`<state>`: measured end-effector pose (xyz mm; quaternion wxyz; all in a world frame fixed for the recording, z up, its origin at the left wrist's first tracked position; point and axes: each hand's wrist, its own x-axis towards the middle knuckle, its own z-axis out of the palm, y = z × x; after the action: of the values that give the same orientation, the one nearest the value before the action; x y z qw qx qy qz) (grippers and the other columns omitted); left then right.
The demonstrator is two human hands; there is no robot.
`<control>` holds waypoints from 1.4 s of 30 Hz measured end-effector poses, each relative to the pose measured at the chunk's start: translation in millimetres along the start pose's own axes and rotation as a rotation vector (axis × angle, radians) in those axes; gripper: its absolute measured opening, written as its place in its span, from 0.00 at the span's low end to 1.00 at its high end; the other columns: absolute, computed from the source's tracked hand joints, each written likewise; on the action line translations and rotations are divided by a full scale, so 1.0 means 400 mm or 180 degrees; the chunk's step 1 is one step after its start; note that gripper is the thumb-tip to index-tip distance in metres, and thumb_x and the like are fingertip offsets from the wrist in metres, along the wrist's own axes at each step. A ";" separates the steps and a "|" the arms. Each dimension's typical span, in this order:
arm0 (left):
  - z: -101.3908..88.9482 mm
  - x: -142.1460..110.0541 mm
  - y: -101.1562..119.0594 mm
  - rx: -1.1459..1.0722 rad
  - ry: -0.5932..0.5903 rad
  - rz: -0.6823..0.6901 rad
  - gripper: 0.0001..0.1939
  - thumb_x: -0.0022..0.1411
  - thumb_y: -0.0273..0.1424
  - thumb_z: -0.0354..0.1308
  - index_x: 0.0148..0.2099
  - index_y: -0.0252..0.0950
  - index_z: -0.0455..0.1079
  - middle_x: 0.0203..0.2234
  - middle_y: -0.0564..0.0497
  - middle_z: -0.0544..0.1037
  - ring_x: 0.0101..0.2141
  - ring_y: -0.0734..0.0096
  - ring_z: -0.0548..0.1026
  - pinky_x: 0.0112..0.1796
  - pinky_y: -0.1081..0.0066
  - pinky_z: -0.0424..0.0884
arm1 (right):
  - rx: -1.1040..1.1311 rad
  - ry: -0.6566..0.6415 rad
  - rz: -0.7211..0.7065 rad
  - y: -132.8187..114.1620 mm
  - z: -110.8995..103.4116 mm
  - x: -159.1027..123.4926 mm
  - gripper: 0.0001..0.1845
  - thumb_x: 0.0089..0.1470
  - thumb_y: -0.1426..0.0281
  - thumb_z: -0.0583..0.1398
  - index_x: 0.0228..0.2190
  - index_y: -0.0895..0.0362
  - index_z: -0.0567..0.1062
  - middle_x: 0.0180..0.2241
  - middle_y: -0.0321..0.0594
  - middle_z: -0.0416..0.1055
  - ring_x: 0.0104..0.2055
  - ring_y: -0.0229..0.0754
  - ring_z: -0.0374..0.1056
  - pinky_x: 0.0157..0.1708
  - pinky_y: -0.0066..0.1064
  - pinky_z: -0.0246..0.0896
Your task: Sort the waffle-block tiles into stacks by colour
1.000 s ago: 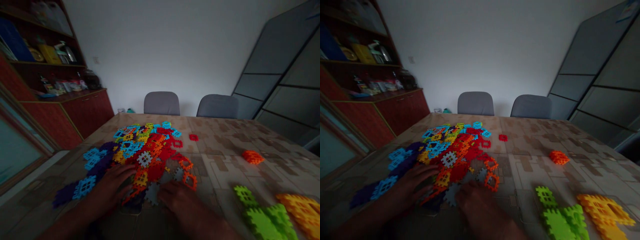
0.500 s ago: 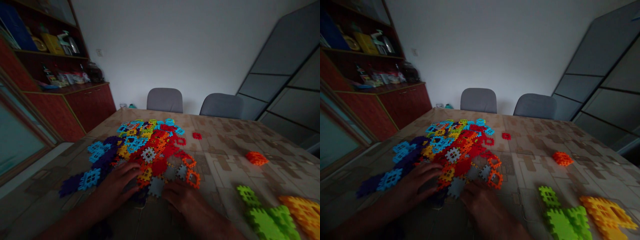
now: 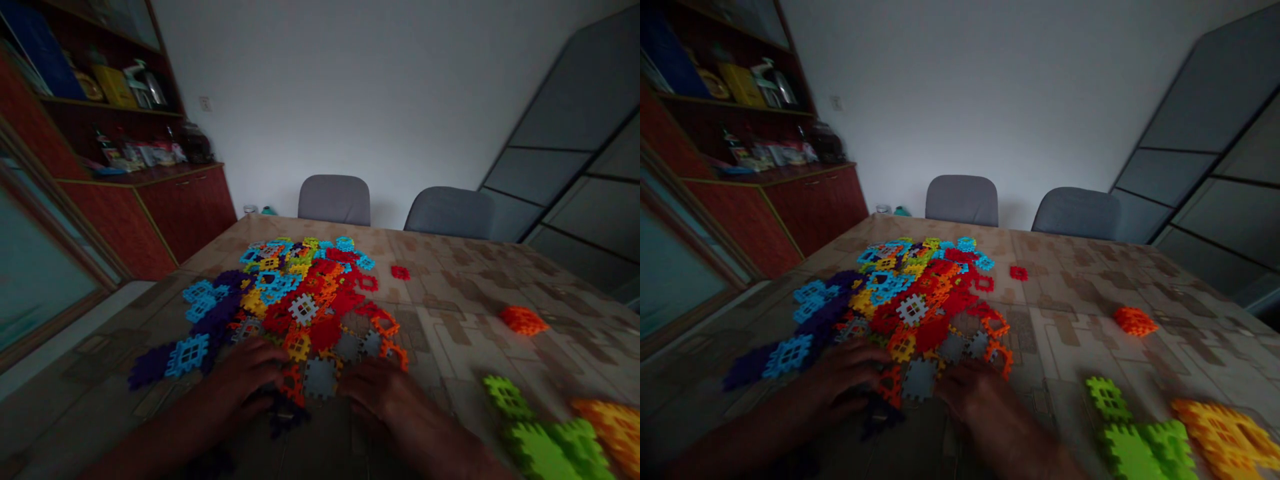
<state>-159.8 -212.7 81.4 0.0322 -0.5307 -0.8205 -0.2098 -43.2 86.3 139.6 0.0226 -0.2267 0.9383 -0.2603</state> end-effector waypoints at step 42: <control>-0.035 0.057 0.029 -0.0195 -0.0108 0.0256 0.07 0.68 0.27 0.59 0.44 0.46 0.73 0.40 0.55 0.80 0.43 0.66 0.76 0.48 0.71 0.70 | -0.0465 -0.0451 0.0896 0.042 -0.075 -0.048 0.22 0.57 0.79 0.61 0.54 0.57 0.73 0.53 0.50 0.74 0.55 0.52 0.70 0.55 0.42 0.65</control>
<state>-161.7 -194.6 104.1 0.0104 -0.5675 -0.7921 -0.2243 -37.8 122.0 155.6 0.1084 -0.1119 0.9732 -0.1690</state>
